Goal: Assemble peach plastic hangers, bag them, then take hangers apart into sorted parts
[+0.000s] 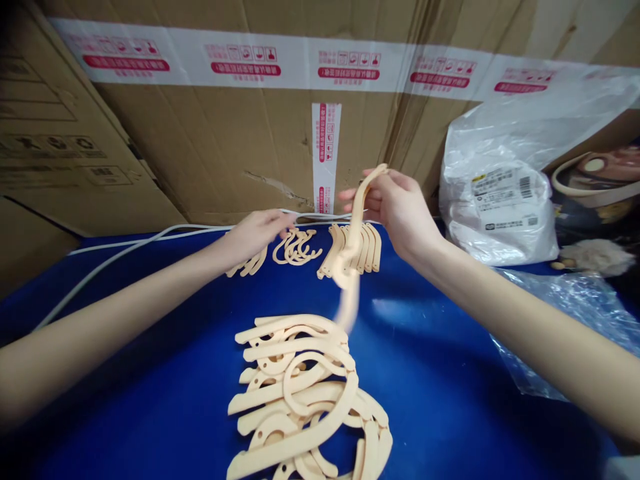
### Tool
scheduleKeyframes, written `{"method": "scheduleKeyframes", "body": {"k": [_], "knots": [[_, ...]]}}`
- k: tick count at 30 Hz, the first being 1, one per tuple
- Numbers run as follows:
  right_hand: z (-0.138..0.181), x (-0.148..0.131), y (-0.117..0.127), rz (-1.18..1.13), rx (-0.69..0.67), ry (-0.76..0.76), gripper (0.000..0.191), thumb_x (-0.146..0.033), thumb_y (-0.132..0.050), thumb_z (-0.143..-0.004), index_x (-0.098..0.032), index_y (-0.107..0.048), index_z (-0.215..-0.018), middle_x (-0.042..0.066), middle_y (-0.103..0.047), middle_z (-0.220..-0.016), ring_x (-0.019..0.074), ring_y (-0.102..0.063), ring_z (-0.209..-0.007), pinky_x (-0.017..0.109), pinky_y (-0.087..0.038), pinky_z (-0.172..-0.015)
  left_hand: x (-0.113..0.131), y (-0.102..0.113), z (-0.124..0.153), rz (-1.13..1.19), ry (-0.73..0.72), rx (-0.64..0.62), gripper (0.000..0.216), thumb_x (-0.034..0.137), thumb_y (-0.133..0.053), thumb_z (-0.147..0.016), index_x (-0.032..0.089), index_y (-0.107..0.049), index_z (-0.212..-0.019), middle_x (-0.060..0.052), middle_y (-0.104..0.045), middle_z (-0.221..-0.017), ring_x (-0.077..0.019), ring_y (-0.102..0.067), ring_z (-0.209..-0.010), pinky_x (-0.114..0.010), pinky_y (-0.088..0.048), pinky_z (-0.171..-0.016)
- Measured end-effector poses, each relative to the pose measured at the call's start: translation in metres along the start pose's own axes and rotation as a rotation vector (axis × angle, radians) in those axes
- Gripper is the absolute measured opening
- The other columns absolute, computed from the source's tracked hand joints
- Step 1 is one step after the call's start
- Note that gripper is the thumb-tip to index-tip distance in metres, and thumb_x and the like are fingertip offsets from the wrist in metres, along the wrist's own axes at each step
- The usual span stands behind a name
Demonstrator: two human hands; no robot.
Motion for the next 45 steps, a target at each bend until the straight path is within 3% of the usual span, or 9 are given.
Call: {"method": "scheduleKeyframes", "body": {"k": [4, 9, 14, 20, 23, 27, 34, 40, 45], "knots": [[-0.010, 0.004, 0.018, 0.101, 0.064, 0.210, 0.018, -0.016, -0.055, -0.084, -0.027, -0.041, -0.086, 0.001, -0.078, -0.090, 0.0174, -0.074, -0.086, 0.034, -0.060, -0.078, 0.019, 0.002, 0.023, 0.514, 0.159, -0.276, 0.045, 0.042, -0.040, -0.103, 0.013, -0.069, -0.086, -0.011, -0.075, -0.093, -0.0183, -0.070, -0.083, -0.026, -0.054, -0.072], [-0.008, 0.000, 0.012, 0.719, -0.221, 0.389, 0.023, -0.026, -0.077, -0.074, -0.024, -0.060, -0.089, 0.001, -0.073, -0.081, 0.0206, -0.068, -0.074, 0.033, -0.050, -0.067, 0.022, 0.005, 0.035, 0.736, 0.231, -0.189, 0.013, 0.017, -0.051, -0.099, 0.011, -0.062, -0.098, -0.010, -0.073, -0.099, -0.0100, -0.064, -0.060, -0.021, -0.051, -0.051], [0.018, -0.006, -0.019, 1.570, -0.392, 0.715, 0.024, -0.033, -0.049, -0.101, -0.020, -0.069, -0.104, 0.008, -0.076, -0.095, 0.0228, -0.069, -0.076, 0.030, -0.025, -0.052, 0.027, 0.004, 0.036, 0.765, 0.238, -0.234, 0.014, 0.007, -0.045, -0.093, 0.013, -0.057, -0.090, -0.007, -0.066, -0.080, -0.0096, -0.056, -0.050, -0.020, -0.042, -0.039], [0.021, 0.006, -0.041, 1.278, -0.547, 0.532, 0.031, -0.028, -0.040, -0.104, -0.016, -0.068, -0.100, 0.007, -0.071, -0.077, 0.0165, -0.062, -0.061, 0.029, -0.032, -0.056, 0.027, 0.001, 0.036, 0.624, 0.209, -0.136, 0.017, 0.014, -0.046, -0.096, 0.017, -0.051, -0.081, 0.003, -0.044, -0.062, -0.0045, -0.028, -0.039, -0.018, -0.014, -0.036], [0.012, 0.012, -0.046, 0.933, -0.596, 0.300, 0.034, -0.029, -0.043, -0.101, -0.018, -0.063, -0.075, 0.002, -0.063, -0.060, 0.0138, -0.054, -0.049, 0.028, -0.037, -0.054, 0.021, 0.001, 0.031, 0.517, 0.125, 0.030, 0.016, 0.013, -0.044, -0.098, 0.019, -0.050, -0.084, 0.003, -0.047, -0.069, -0.0064, -0.034, -0.047, -0.019, -0.023, -0.043], [-0.006, 0.020, -0.029, 0.519, -0.544, -0.049, 0.023, -0.035, -0.055, -0.094, -0.019, -0.065, -0.080, 0.002, -0.062, -0.060, 0.0135, -0.050, -0.042, 0.028, -0.034, -0.042, 0.006, 0.027, 0.024, 0.258, -0.006, 0.249, 0.013, 0.017, -0.044, -0.097, 0.021, -0.056, -0.094, 0.000, -0.056, -0.082, -0.0111, -0.047, -0.064, -0.021, -0.035, -0.056], [-0.020, 0.020, 0.016, 0.843, -0.145, 0.344, 0.018, -0.038, -0.059, -0.094, -0.023, -0.060, -0.086, 0.000, -0.059, -0.069, 0.0154, -0.053, -0.058, 0.029, -0.039, -0.055, -0.041, 0.063, 0.012, 0.047, 0.148, 0.177, 0.026, 0.037, -0.059, -0.083, 0.017, -0.076, -0.078, -0.004, -0.066, -0.073, -0.0160, -0.054, -0.066, -0.027, -0.038, -0.060], [0.004, 0.027, 0.015, 1.305, -0.336, 0.690, 0.017, -0.032, -0.051, -0.098, -0.022, -0.064, -0.099, 0.010, -0.072, -0.098, 0.0262, -0.067, -0.092, 0.035, -0.049, -0.071, -0.062, 0.050, -0.001, -0.090, 0.200, 0.137, 0.023, 0.039, -0.070, -0.073, 0.018, -0.070, -0.064, -0.002, -0.064, -0.058, -0.0154, -0.053, -0.056, -0.026, -0.032, -0.053], [0.021, 0.044, 0.017, 1.535, -0.530, 0.865, 0.028, -0.022, -0.041, -0.104, -0.019, -0.069, -0.103, 0.011, -0.075, -0.110, 0.0241, -0.068, -0.100, 0.033, -0.050, -0.075, -0.071, 0.053, -0.004, -0.267, 0.216, 0.190, 0.030, 0.047, -0.071, -0.074, 0.022, -0.062, -0.060, -0.003, -0.065, -0.060, -0.0192, -0.054, -0.057, -0.029, -0.029, -0.053]]}}
Point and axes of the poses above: each hand's wrist, its own z-axis away from the middle knuckle, its own y-axis out of the back of the hand, x = y × z, the point moved 3 cm from there along -z, towards the middle knuckle
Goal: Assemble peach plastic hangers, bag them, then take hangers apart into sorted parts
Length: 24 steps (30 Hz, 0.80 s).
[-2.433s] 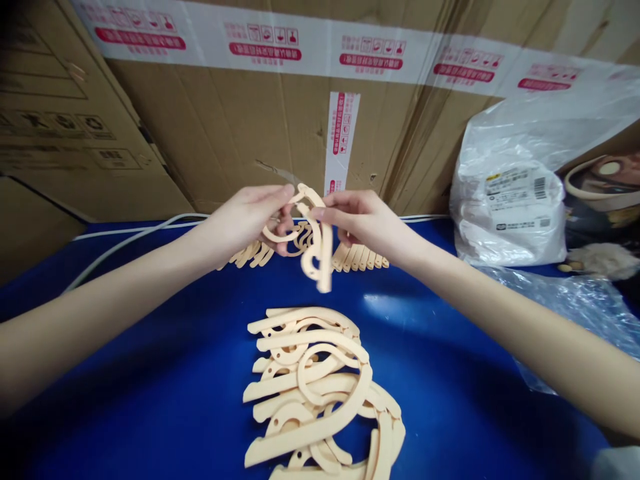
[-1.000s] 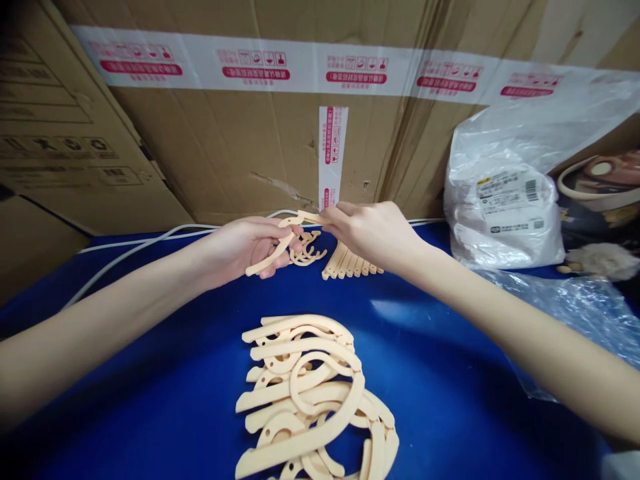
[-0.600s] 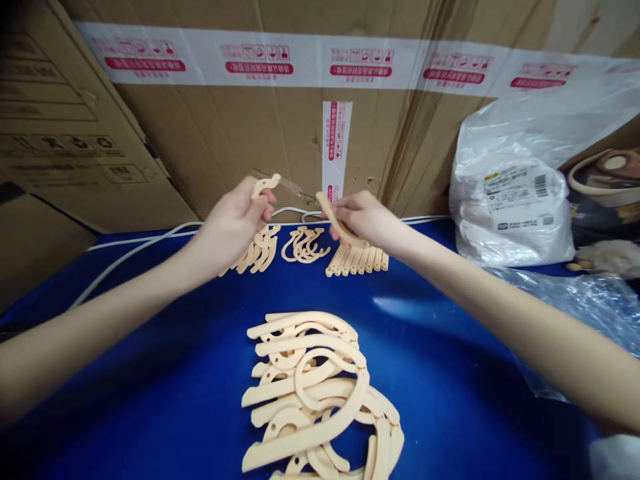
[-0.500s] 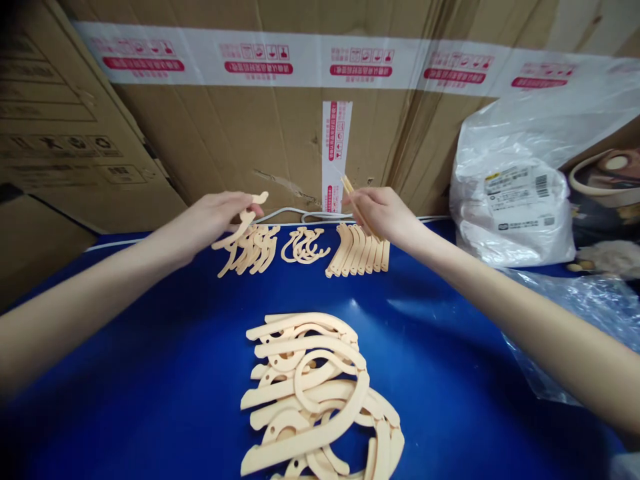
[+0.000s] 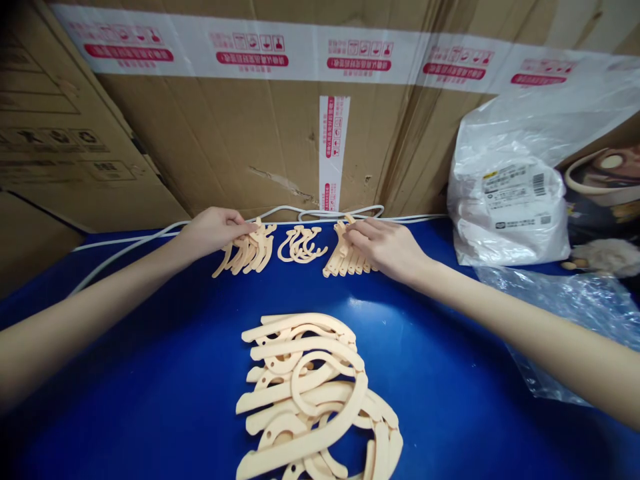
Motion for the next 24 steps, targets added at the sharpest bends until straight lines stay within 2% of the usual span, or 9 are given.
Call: {"method": "scheduleKeyframes", "body": {"k": [2, 5, 8, 11, 15, 18, 21, 24], "knots": [[0.004, -0.003, -0.004, -0.021, -0.021, 0.019, 0.027, -0.018, -0.043, -0.102, -0.019, -0.070, -0.104, 0.011, -0.074, -0.115, 0.0243, -0.067, -0.105, 0.032, -0.051, -0.075, 0.001, 0.003, 0.005, -0.064, -0.017, 0.063, 0.029, 0.047, -0.072, -0.074, 0.023, -0.060, -0.065, -0.004, -0.068, -0.068, -0.0226, -0.058, -0.065, -0.029, -0.029, -0.056], [0.007, -0.005, -0.006, -0.065, -0.035, -0.032, 0.025, -0.016, -0.047, -0.100, -0.019, -0.070, -0.108, 0.011, -0.072, -0.120, 0.0252, -0.067, -0.108, 0.032, -0.052, -0.072, 0.009, 0.005, 0.018, -0.119, -0.083, 0.133, 0.026, 0.048, -0.067, -0.081, 0.023, -0.059, -0.078, -0.006, -0.071, -0.084, -0.0261, -0.061, -0.078, -0.030, -0.027, -0.060], [0.008, -0.007, -0.005, -0.093, -0.061, -0.080, 0.026, -0.020, -0.047, -0.101, -0.021, -0.070, -0.112, 0.009, -0.071, -0.123, 0.0238, -0.068, -0.107, 0.030, -0.053, -0.069, 0.026, 0.000, 0.032, -0.122, -0.189, 0.106, 0.024, 0.046, -0.060, -0.089, 0.022, -0.059, -0.088, -0.006, -0.071, -0.091, -0.0247, -0.061, -0.083, -0.030, -0.028, -0.063], [0.008, -0.009, -0.005, -0.137, -0.094, -0.099, 0.026, -0.022, -0.046, -0.103, -0.021, -0.071, -0.112, 0.009, -0.071, -0.124, 0.0233, -0.069, -0.106, 0.031, -0.054, -0.072, 0.043, -0.008, 0.048, -0.090, -0.318, -0.048, 0.023, 0.045, -0.061, -0.089, 0.023, -0.062, -0.092, -0.002, -0.071, -0.090, -0.0207, -0.061, -0.079, -0.028, -0.032, -0.064], [0.009, -0.009, -0.007, -0.195, -0.111, -0.111, 0.027, -0.021, -0.045, -0.102, -0.020, -0.070, -0.113, 0.010, -0.071, -0.124, 0.0239, -0.070, -0.106, 0.033, -0.055, -0.074, 0.060, -0.012, 0.079, -0.070, -0.457, -0.401, 0.028, 0.050, -0.070, -0.082, 0.024, -0.067, -0.093, 0.000, -0.071, -0.090, -0.0197, -0.062, -0.079, -0.027, -0.039, -0.067], [0.010, -0.008, -0.006, -0.211, -0.104, -0.121, 0.027, -0.021, -0.044, -0.102, -0.020, -0.069, -0.113, 0.010, -0.071, -0.124, 0.0247, -0.070, -0.107, 0.033, -0.056, -0.073, 0.065, -0.010, 0.103, -0.207, -0.494, -0.626, 0.035, 0.050, -0.079, -0.074, 0.025, -0.066, -0.096, -0.002, -0.069, -0.097, -0.0225, -0.061, -0.084, -0.028, -0.038, -0.067], [0.010, -0.015, 0.005, -0.265, -0.021, -0.138, 0.026, -0.021, -0.045, -0.102, -0.020, -0.069, -0.112, 0.011, -0.072, -0.121, 0.0248, -0.069, -0.107, 0.035, -0.056, -0.078, 0.065, -0.010, 0.117, -0.292, -0.484, -0.718, 0.033, 0.041, -0.084, -0.071, 0.024, -0.061, -0.088, 0.000, -0.066, -0.091, -0.0201, -0.058, -0.077, -0.028, -0.033, -0.062], [0.009, -0.034, 0.023, -0.402, 0.024, -0.118, 0.025, -0.026, -0.046, -0.103, -0.019, -0.070, -0.107, 0.011, -0.073, -0.110, 0.0232, -0.069, -0.099, 0.036, -0.055, -0.084, 0.064, -0.011, 0.120, -0.233, -0.476, -0.754, 0.023, 0.036, -0.077, -0.079, 0.024, -0.058, -0.086, 0.002, -0.065, -0.086, -0.0172, -0.056, -0.071, -0.028, -0.030, -0.059]]}}
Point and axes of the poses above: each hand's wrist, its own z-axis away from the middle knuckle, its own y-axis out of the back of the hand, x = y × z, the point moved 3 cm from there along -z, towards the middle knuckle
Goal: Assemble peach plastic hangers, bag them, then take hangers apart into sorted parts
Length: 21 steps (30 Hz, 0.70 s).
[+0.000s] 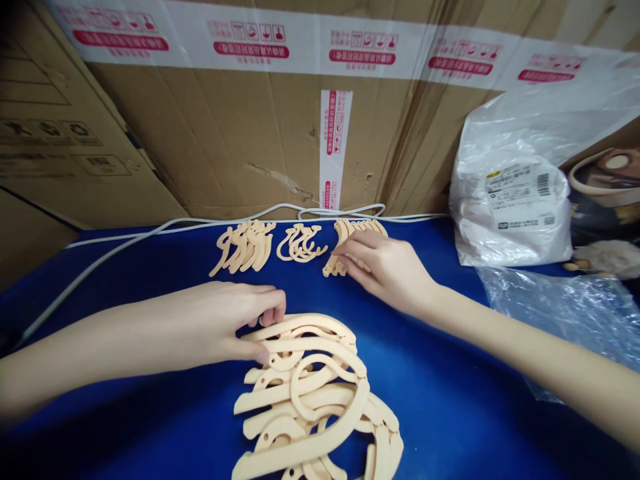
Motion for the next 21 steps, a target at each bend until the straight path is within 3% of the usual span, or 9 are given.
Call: {"method": "scheduleKeyframes", "body": {"k": [3, 7, 10, 13, 16, 19, 21], "knots": [[0.001, -0.030, 0.000, -0.150, -0.113, 0.026, 0.029, -0.040, -0.052, -0.103, -0.019, -0.071, -0.106, 0.009, -0.074, -0.102, 0.0219, -0.069, -0.095, 0.034, -0.053, -0.081, -0.005, 0.002, -0.001, 0.020, -0.001, 0.004, 0.010, 0.032, -0.063, -0.089, 0.024, -0.060, -0.084, 0.002, -0.065, -0.082, -0.0163, -0.055, -0.068, -0.027, -0.032, -0.060], [-0.002, -0.052, -0.007, -0.229, -0.237, 0.030, 0.030, -0.042, -0.055, -0.101, -0.018, -0.072, -0.106, 0.007, -0.073, -0.094, 0.0199, -0.068, -0.083, 0.031, -0.050, -0.069, -0.012, 0.010, -0.006, 0.087, -0.006, 0.059, 0.019, 0.035, -0.051, -0.094, 0.023, -0.063, -0.085, 0.002, -0.064, -0.076, -0.0163, -0.053, -0.067, -0.027, -0.035, -0.059], [-0.009, -0.049, -0.007, -0.306, -0.211, -0.055, 0.025, -0.038, -0.056, -0.101, -0.019, -0.071, -0.098, 0.003, -0.072, -0.085, 0.0160, -0.065, -0.074, 0.027, -0.046, -0.064, -0.012, 0.013, -0.015, 0.382, -0.050, 0.179, 0.019, 0.041, -0.056, -0.090, 0.022, -0.060, -0.088, 0.001, -0.065, -0.081, -0.0161, -0.056, -0.072, -0.026, -0.040, -0.063], [-0.015, -0.040, 0.000, -0.400, -0.151, -0.134, 0.026, -0.042, -0.057, -0.100, -0.019, -0.067, -0.092, -0.001, -0.068, -0.073, 0.0123, -0.059, -0.061, 0.024, -0.042, -0.056, -0.014, 0.011, -0.027, 0.801, 0.001, 0.275, 0.026, 0.034, -0.071, -0.074, 0.021, -0.055, -0.090, -0.001, -0.068, -0.086, -0.0165, -0.060, -0.075, -0.026, -0.044, -0.065], [-0.018, -0.034, 0.006, -0.214, -0.084, -0.115, 0.024, -0.038, -0.052, -0.102, -0.018, -0.065, -0.095, 0.001, -0.070, -0.073, 0.0135, -0.060, -0.059, 0.024, -0.040, -0.054, -0.018, 0.013, -0.033, 0.917, 0.079, 0.377, 0.022, 0.029, -0.069, -0.072, 0.017, -0.062, -0.090, -0.002, -0.065, -0.077, -0.0147, -0.057, -0.066, -0.025, -0.041, -0.059], [-0.017, -0.034, 0.005, 0.199, -0.028, -0.025, 0.020, -0.022, -0.046, -0.101, -0.015, -0.064, -0.097, 0.010, -0.075, -0.083, 0.0203, -0.069, -0.071, 0.027, -0.040, -0.058, -0.017, 0.018, -0.032, 0.837, 0.092, 0.487, 0.019, 0.031, -0.055, -0.084, 0.016, -0.066, -0.082, 0.001, -0.052, -0.066, -0.0132, -0.046, -0.059, -0.026, -0.033, -0.055], [-0.016, -0.035, 0.000, 0.347, -0.075, -0.002, 0.021, -0.009, -0.044, -0.094, -0.011, -0.064, -0.099, 0.015, -0.075, -0.087, 0.0240, -0.070, -0.076, 0.029, -0.039, -0.059, -0.012, 0.019, -0.029, 0.770, 0.081, 0.565, 0.023, 0.031, -0.050, -0.090, 0.017, -0.063, -0.078, 0.001, -0.049, -0.065, -0.0141, -0.044, -0.061, -0.027, -0.031, -0.057]]}}
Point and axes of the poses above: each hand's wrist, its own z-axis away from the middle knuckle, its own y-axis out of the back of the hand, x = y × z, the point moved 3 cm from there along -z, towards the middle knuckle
